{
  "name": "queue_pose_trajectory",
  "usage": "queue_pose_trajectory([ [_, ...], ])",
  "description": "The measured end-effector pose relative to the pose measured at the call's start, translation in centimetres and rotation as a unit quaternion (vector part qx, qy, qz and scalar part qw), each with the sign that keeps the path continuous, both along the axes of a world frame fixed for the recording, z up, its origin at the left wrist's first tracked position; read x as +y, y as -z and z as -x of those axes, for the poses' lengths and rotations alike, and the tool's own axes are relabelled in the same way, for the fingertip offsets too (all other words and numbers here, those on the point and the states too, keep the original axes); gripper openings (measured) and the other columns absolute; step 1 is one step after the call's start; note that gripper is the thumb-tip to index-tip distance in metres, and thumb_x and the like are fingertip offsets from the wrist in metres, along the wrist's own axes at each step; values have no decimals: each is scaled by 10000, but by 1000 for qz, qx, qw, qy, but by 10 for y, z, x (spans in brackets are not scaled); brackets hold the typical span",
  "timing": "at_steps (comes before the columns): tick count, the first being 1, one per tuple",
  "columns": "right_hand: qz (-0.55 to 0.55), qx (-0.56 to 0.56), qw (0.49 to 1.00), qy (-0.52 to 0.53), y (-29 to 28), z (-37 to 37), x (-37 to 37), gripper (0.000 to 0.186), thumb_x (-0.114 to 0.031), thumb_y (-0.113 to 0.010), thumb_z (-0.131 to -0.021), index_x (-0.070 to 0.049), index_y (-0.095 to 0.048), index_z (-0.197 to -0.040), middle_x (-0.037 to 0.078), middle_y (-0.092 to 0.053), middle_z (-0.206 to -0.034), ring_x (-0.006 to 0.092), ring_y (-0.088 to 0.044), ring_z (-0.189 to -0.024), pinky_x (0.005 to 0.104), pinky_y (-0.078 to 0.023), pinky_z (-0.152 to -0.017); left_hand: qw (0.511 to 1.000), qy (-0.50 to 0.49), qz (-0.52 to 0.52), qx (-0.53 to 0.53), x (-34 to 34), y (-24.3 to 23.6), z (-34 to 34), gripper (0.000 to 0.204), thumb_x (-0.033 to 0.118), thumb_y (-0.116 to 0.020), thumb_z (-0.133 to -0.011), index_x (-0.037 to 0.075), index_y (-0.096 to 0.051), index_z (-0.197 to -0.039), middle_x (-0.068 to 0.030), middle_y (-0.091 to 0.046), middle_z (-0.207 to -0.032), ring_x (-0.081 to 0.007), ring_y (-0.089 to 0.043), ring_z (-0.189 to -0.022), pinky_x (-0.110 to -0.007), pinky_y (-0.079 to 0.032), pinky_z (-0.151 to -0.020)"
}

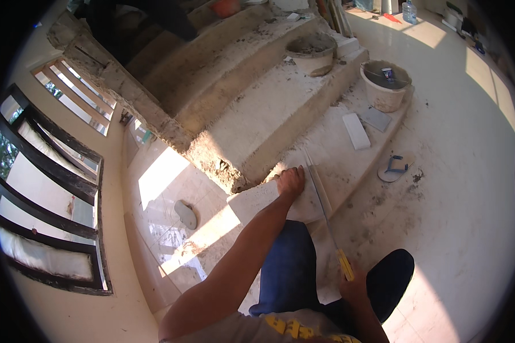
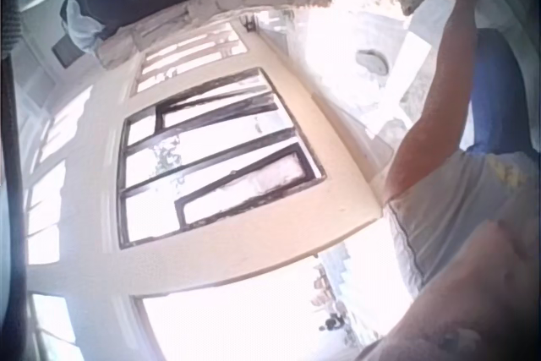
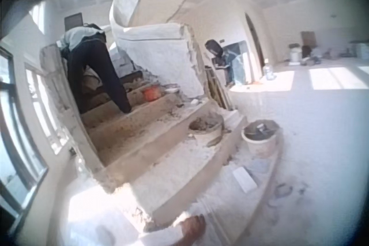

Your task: The person sits on the floor and uses a hand saw to cut a rectangular tile into two pieces.

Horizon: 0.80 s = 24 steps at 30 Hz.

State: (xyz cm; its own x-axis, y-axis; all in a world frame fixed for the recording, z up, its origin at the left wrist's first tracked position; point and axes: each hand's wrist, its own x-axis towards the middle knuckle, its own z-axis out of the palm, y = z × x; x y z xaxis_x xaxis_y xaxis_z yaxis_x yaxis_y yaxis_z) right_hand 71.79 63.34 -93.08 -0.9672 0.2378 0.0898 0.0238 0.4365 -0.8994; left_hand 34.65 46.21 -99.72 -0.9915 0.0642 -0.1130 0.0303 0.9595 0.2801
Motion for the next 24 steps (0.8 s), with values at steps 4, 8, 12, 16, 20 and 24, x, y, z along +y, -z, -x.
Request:
queue_pose_trajectory([
  [4, 7, -48, 999, -7, 20, 109, -12, 243, -158, -705, -974, 22, -634, -1120, 278, -689, -948, 516, -676, -893, 504, -548, -779, 1000, -10, 9, 0, -12, 2, 1, 604, 467, -336, -1121, 39, -757, -1176, -205, -764, -1192, -378, -714, -1163, -611, -407, -1095],
  [8, 32, -42, 998, 19, 7, 54, -21, 215, -135, -697, -975, 23, -639, -1109, 267, -689, -892, 501, -690, -882, 504, -549, -773, 1000, -16, 7, -18, -15, 4, -2, 600, 466, -342, -1119, 38, -760, -1172, -205, -769, -1180, -376, -716, -1161, -605, -412, -1088],
  [12, 61, -108, 992, 34, -45, -48, -1, 224, -103, -694, -965, 30, -650, -1140, 254, -702, -902, 460, -725, -893, 491, -571, -781, 1000, -21, 1, -14, -11, 8, -2, 619, 469, -338, -1121, 37, -781, -1145, -221, -764, -1177, -382, -697, -1177, -583, -397, -1109],
  [16, -58, -4, 998, 1, -6, -3, -1, 250, -133, -698, -962, 32, -651, -1144, 272, -708, -928, 471, -729, -920, 504, -573, -766, 1000, -9, -10, -10, 3, -3, 1, 628, 474, -324, -1123, 42, -778, -1165, -212, -766, -1182, -375, -694, -1187, -573, -381, -1129],
  [20, 23, -52, 998, 14, 22, 119, -22, 234, -184, -697, -984, 25, -621, -1058, 287, -689, -893, 539, -675, -883, 522, -539, -732, 999, -17, 28, -6, -10, 4, 7, 626, 477, -316, -1125, 50, -769, -1195, -200, -769, -1187, -352, -698, -1195, -566, -372, -1137],
  [24, 23, -67, 996, 44, 10, 50, -25, 246, -199, -707, -983, 20, -615, -1048, 273, -685, -863, 527, -679, -856, 519, -536, -720, 999, -27, 15, -14, -14, 22, 5, 639, 487, -307, -1126, 51, -766, -1206, -200, -770, -1189, -350, -708, -1183, -561, -366, -1136],
])
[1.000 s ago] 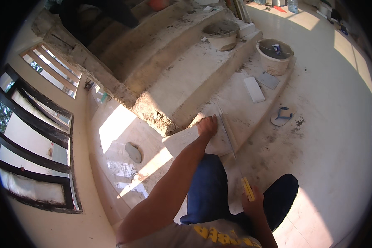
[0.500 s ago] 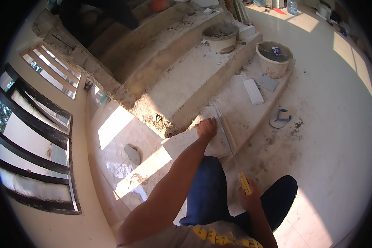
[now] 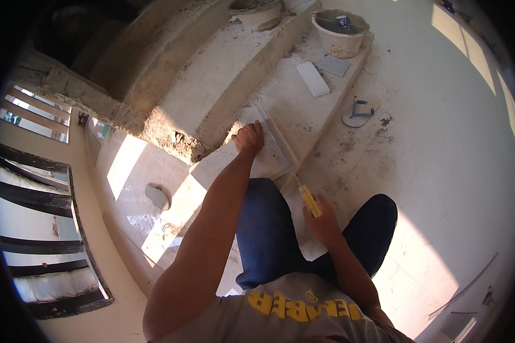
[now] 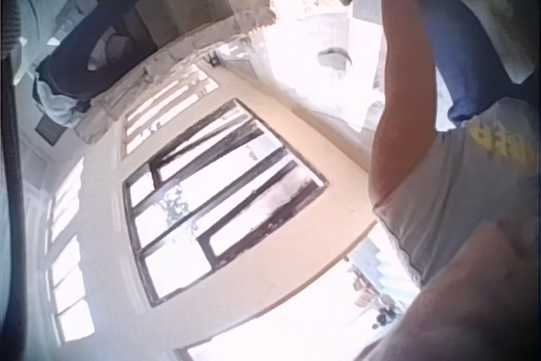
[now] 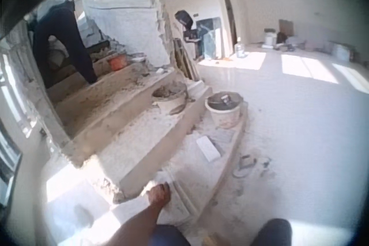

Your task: The person sits on the floor and uses a hand saw to cut a rectangular tile into two pieces.

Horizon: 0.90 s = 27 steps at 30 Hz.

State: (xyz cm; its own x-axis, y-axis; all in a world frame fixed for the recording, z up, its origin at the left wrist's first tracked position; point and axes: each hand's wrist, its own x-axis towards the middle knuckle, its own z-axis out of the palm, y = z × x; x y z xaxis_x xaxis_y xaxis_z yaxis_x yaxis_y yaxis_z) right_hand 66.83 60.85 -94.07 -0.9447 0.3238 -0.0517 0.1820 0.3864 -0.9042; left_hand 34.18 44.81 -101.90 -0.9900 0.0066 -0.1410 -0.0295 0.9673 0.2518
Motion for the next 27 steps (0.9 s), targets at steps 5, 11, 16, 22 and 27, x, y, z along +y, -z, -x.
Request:
queue_pose_trajectory([
  [5, 21, -72, 997, 2, -52, -109, 26, 290, -172, -736, -956, 35, -643, -1137, 244, -710, -890, 376, -768, -800, 405, -571, -712, 1000, -1, 5, 8, 12, -14, 0, 644, 483, -304, -1123, 44, -767, -1210, -212, -763, -1213, -353, -702, -1196, -559, -364, -1135],
  [11, -18, -18, 999, -23, 12, 67, 10, 306, -276, -671, -1009, 14, -628, -1100, 291, -694, -907, 505, -695, -877, 528, -540, -769, 1000, 9, 11, 19, 12, -14, 3, 648, 490, -314, -1117, 35, -763, -1220, -223, -753, -1239, -373, -694, -1211, -562, -375, -1123],
  [16, 36, -51, 998, 2, -12, -5, 5, 288, -248, -680, -1006, 5, -621, -1130, 279, -692, -870, 485, -709, -851, 512, -546, -765, 1000, 12, 22, 13, 9, -8, 2, 651, 496, -322, -1114, 27, -760, -1225, -221, -746, -1263, -392, -685, -1226, -579, -408, -1103],
  [22, 87, -42, 995, 0, -38, -77, 21, 277, -213, -718, -979, 6, -637, -1128, 288, -707, -895, 483, -709, -782, 515, -548, -753, 999, 10, 30, 18, 2, -14, -2, 632, 483, -330, -1116, 35, -762, -1225, -211, -755, -1242, -387, -695, -1206, -580, -426, -1074],
  [27, -6, -6, 1000, -16, 20, 51, 13, 310, -256, -696, -996, 24, -619, -1103, 319, -680, -881, 511, -686, -834, 536, -533, -740, 998, 35, 51, 20, 18, -10, 2, 639, 490, -315, -1118, 45, -760, -1226, -199, -758, -1243, -379, -699, -1197, -577, -424, -1072],
])
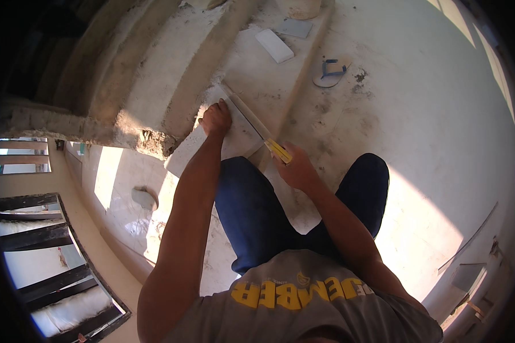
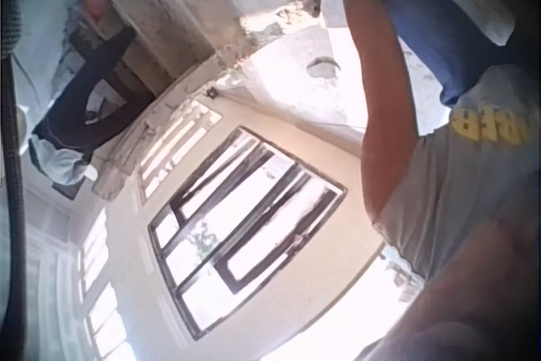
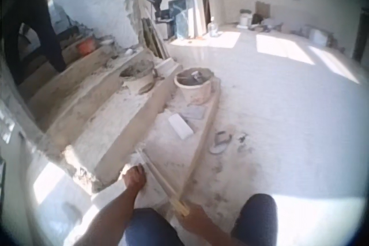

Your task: The person sits on the floor and uses a hand saw to cut a rectangular tile into two pieces.

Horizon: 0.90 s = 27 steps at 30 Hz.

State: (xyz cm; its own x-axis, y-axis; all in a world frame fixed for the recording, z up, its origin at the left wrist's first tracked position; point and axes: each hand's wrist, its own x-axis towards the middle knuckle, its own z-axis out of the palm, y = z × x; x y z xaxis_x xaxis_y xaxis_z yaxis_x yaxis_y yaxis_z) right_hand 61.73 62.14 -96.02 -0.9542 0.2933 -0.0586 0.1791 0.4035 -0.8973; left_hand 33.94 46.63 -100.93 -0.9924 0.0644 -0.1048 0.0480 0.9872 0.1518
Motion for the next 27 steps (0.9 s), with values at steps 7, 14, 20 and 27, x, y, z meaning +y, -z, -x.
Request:
queue_pose_trajectory([
  [7, 45, -109, 993, -7, -65, -150, 11, 353, -258, -683, -1003, -33, -614, -1266, 269, -721, -904, 462, -734, -835, 520, -577, -781, 1000, -18, -17, 0, -20, 5, 0, 646, 492, -311, -1117, 39, -761, -1220, -206, -757, -1241, -380, -704, -1185, -571, -421, -1077],
  [14, -9, -42, 999, 12, -12, -1, -8, 363, -293, -700, -985, 16, -641, -1166, 290, -710, -907, 512, -704, -857, 552, -564, -787, 999, 9, -13, 30, -3, 13, 2, 649, 494, -312, -1114, 41, -767, -1209, -214, -761, -1218, -384, -716, -1157, -578, -436, -1056],
  [20, 54, -114, 992, -4, -38, -59, -6, 354, -308, -689, -1000, -22, -626, -1199, 289, -714, -969, 482, -712, -938, 536, -564, -815, 1000, -9, -19, 12, -11, 2, 2, 653, 499, -306, -1113, 46, -764, -1216, -213, -761, -1219, -383, -705, -1184, -585, -436, -1068],
  [27, 11, -67, 998, -5, -29, -89, 5, 330, -275, -677, -1005, -17, -616, -1201, 284, -705, -888, 515, -695, -875, 539, -565, -776, 1000, -3, -10, 19, -13, -2, -1, 642, 484, -302, -1118, 54, -769, -1208, -205, -763, -1219, -381, -706, -1172, -575, -438, -1058],
])
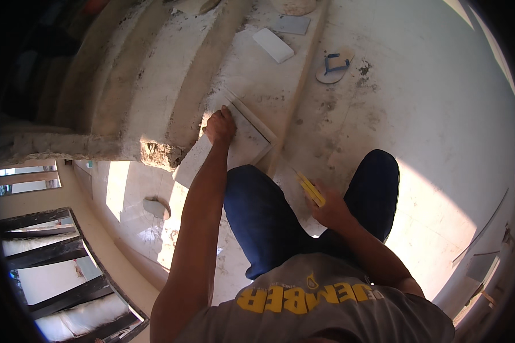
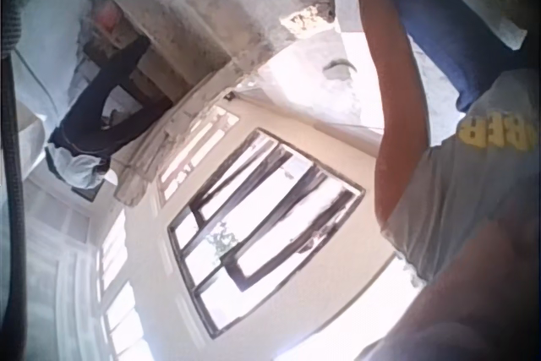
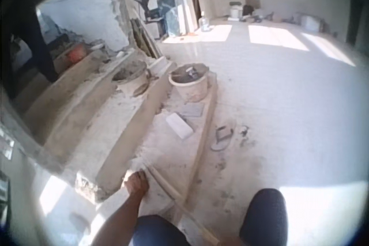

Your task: The person sits on the floor and uses a hand saw to cut a rectangular tile into two pieces.

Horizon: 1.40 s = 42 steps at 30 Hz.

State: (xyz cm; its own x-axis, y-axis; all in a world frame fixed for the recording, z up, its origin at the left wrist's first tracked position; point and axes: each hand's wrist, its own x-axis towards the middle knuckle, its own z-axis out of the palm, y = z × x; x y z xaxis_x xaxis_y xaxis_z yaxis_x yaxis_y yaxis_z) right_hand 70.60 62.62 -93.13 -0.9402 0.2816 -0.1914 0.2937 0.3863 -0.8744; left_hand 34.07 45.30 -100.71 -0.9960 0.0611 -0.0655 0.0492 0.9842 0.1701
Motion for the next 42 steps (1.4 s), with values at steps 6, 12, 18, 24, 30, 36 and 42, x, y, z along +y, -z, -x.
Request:
queue_pose_trajectory([
  [6, 2, -2, 1000, 0, 21, 75, -4, 327, -280, -671, -1007, 2, -606, -1161, 291, -706, -908, 508, -693, -895, 556, -546, -806, 1000, 7, -4, -18, 9, 7, -1, 639, 483, -300, -1119, 60, -770, -1214, -200, -764, -1221, -378, -697, -1197, -572, -436, -1057],
  [12, 93, -78, 993, -1, -43, -52, 19, 310, -244, -694, -998, -22, -623, -1201, 277, -723, -958, 471, -723, -898, 506, -568, -791, 1000, -3, 7, -14, -4, 4, -1, 637, 489, -298, -1117, 64, -758, -1232, -192, -759, -1234, -379, -696, -1197, -577, -434, -1053],
  [18, -25, -4, 1000, -15, 20, 93, 2, 317, -284, -679, -1007, 4, -637, -1131, 296, -719, -997, 493, -710, -922, 532, -561, -793, 1000, 20, -1, -5, 16, 2, 2, 642, 487, -301, -1116, 54, -769, -1192, -192, -756, -1244, -387, -695, -1193, -587, -446, -1037],
  [24, 56, -37, 998, 15, -12, 18, -3, 335, -285, -674, -1010, -10, -620, -1193, 282, -722, -981, 487, -711, -946, 536, -562, -812, 1000, 3, -9, -20, 5, 3, 8, 654, 511, -311, -1105, 60, -768, -1231, -199, -752, -1253, -397, -687, -1209, -589, -440, -1069],
  [30, 53, -35, 998, -26, -14, -34, 7, 328, -244, -686, -994, -16, -617, -1219, 259, -726, -958, 478, -716, -896, 528, -566, -807, 1000, -10, 1, -7, -16, 1, 1, 651, 507, -308, -1107, 58, -764, -1228, -195, -755, -1252, -389, -690, -1207, -579, -413, -1086],
  [36, -9, 29, 999, 30, 39, 85, -10, 305, -221, -717, -976, 26, -619, -1125, 293, -685, -887, 511, -680, -840, 515, -534, -731, 1000, 12, -21, -18, 12, 4, 5, 660, 522, -326, -1092, 60, -775, -1233, -225, -747, -1246, -421, -684, -1214, -582, -437, -1096],
  [42, 47, -67, 997, -10, -30, -57, 12, 393, -325, -662, -1019, -14, -623, -1256, 267, -720, -955, 471, -722, -924, 527, -572, -850, 1000, -8, -15, -15, -3, 1, -1, 653, 502, -309, -1102, 59, -776, -1210, -210, -758, -1234, -412, -691, -1196, -588, -438, -1061],
])
